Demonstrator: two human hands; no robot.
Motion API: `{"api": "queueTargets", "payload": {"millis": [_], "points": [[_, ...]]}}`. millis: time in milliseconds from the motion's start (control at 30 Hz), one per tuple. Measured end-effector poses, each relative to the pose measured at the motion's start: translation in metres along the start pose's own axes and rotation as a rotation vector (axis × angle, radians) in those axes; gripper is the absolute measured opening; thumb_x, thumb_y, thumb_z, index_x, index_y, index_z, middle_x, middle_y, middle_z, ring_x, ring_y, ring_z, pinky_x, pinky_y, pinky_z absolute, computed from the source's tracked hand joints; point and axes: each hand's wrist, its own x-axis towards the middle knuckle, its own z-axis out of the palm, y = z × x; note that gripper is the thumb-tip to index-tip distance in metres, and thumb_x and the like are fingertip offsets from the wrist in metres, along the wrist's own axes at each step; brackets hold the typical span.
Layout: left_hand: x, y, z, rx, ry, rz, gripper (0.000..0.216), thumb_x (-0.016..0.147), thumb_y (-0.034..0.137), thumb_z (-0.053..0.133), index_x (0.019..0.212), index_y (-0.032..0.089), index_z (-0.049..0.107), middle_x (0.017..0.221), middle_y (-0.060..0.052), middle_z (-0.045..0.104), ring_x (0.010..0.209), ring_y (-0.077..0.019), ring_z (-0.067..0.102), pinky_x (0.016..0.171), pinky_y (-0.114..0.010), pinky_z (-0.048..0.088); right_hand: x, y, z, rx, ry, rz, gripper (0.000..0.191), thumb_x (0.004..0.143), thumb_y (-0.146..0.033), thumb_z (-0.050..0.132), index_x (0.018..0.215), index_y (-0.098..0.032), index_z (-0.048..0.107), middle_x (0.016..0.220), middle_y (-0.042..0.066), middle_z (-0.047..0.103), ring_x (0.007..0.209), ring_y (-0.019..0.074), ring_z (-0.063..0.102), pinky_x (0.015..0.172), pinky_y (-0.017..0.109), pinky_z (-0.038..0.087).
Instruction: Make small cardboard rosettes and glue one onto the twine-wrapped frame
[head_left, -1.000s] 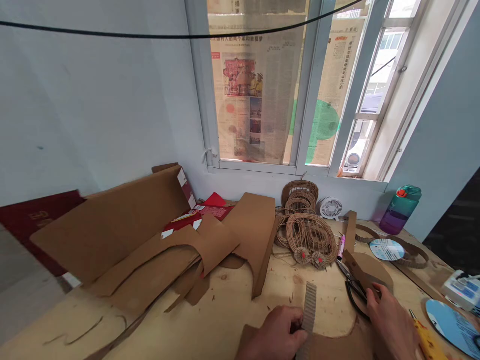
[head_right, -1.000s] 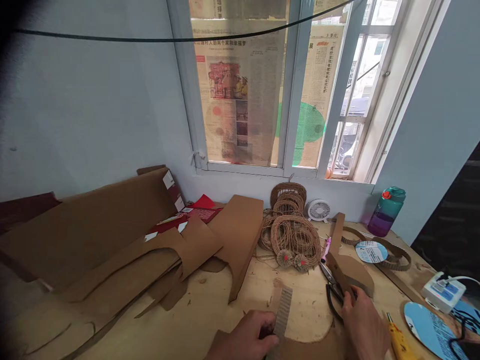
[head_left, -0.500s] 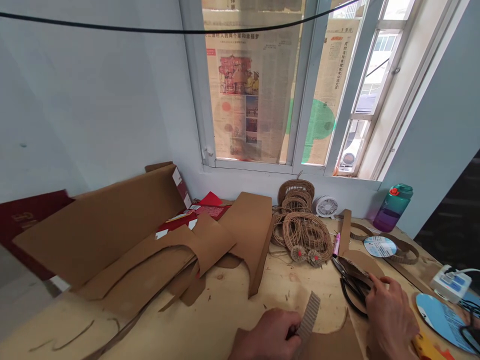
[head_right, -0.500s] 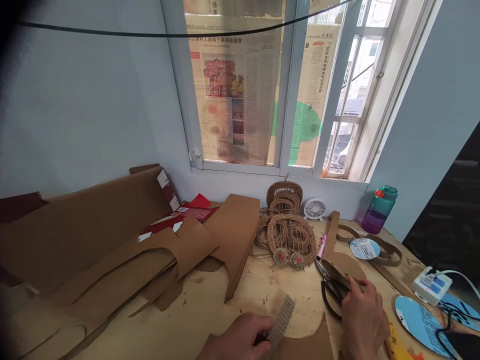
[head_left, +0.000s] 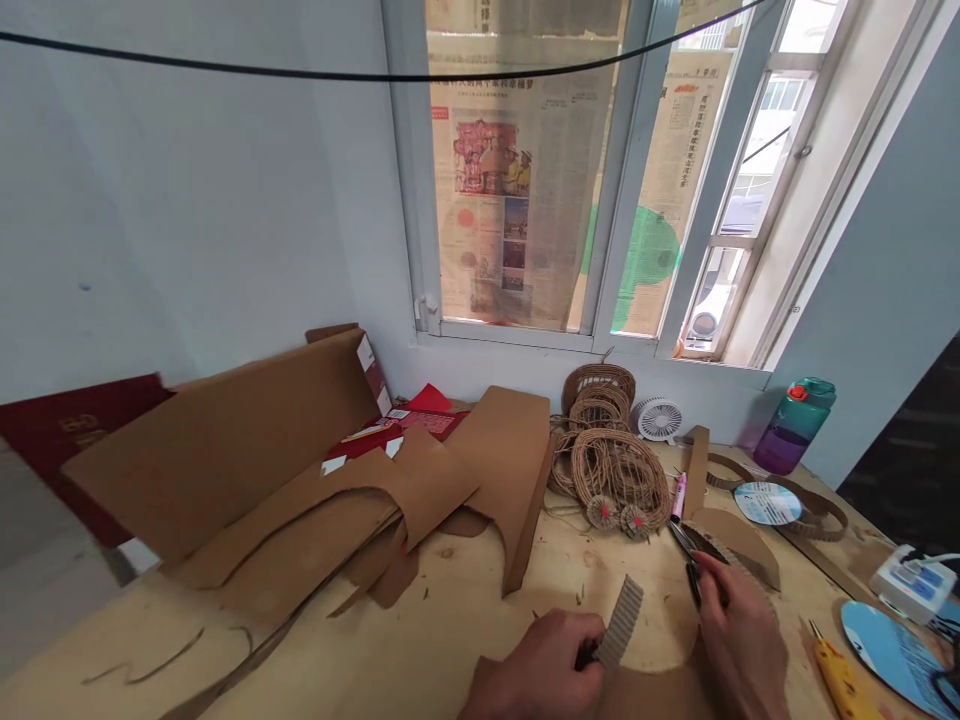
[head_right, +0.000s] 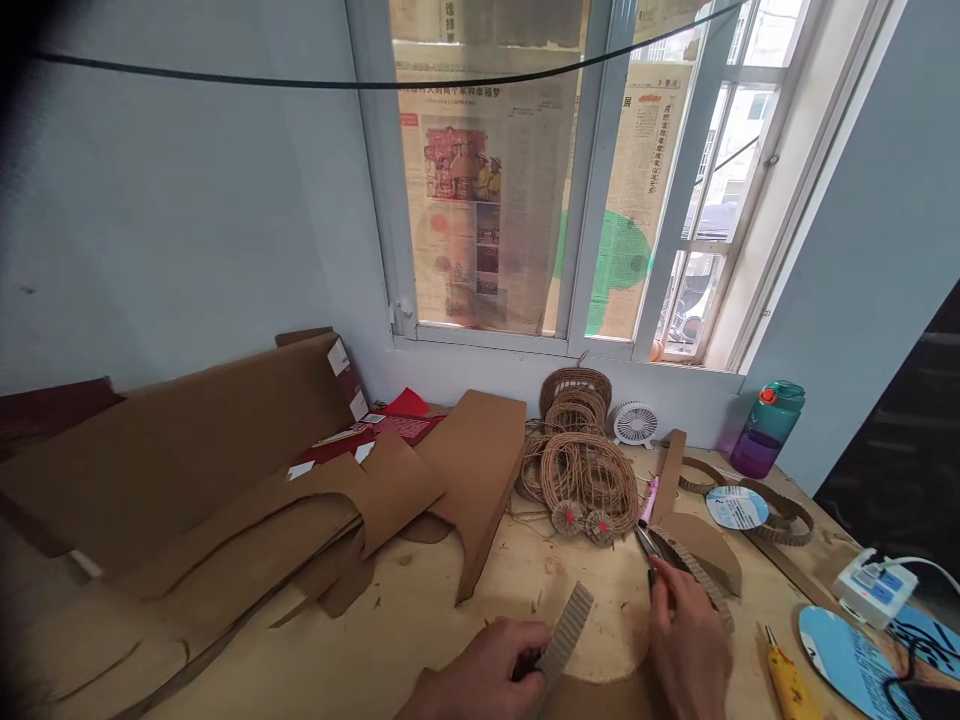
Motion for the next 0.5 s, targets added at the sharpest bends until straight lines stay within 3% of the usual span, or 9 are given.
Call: {"api": "queueTargets", "payload": {"millis": [100, 233, 367, 500], "points": [[0.005, 0.001, -0.001, 0.03, 0.023, 0.016, 0.012, 0.07, 0.015, 0.047, 0.067, 0.019, 0.058, 0.063, 0.004, 0.047, 0.059, -0.013, 0.039, 0.051, -0.023, 0.025, -0.009, -0.025, 0.012, 0.41, -0.277, -0.003, 0.042, 0.084, -0.049, 0.041, 0.103, -0.018, 0.062, 0.083, 0.005, 0.067, 0.072, 0.0195, 0.06, 0.07, 0.029, 0.045], [0.011, 0.001, -0.002, 0.092, 0.015, 0.008, 0.013, 0.066, 0.01, 0.046, 0.065, 0.018, 0.056, 0.06, 0.005, 0.044, 0.058, -0.0125, 0.039, 0.051, -0.023, 0.026, -0.021, -0.051, 0.022, 0.772, -0.506, -0.039, 0.042, 0.083, -0.054, 0.047, 0.074, -0.016, 0.062, 0.054, -0.005, 0.048, 0.05, 0.0107, 0.042, 0.048, 0.021, 0.032], [0.013, 0.002, 0.0, 0.094, 0.017, 0.028, 0.01, 0.068, 0.013, 0.051, 0.066, 0.018, 0.058, 0.059, 0.004, 0.048, 0.056, -0.0127, 0.04, 0.051, -0.023, 0.028, -0.023, -0.053, 0.023, 1.065, -0.56, 0.135, 0.038, 0.071, -0.052, 0.066, 0.075, -0.014, 0.064, 0.043, -0.01, 0.037, 0.041, 0.0065, 0.028, 0.042, 0.02, 0.018], [0.015, 0.004, -0.001, 0.114, 0.225, 0.056, 0.01, 0.073, 0.018, 0.054, 0.074, 0.019, 0.063, 0.063, 0.002, 0.055, 0.058, -0.0144, 0.046, 0.053, -0.022, 0.033, -0.02, -0.042, 0.016, 1.326, -0.419, 0.251, 0.036, 0.068, -0.05, 0.071, 0.078, -0.016, 0.066, 0.044, -0.01, 0.038, 0.04, 0.005, 0.026, 0.041, 0.019, 0.02]]}}
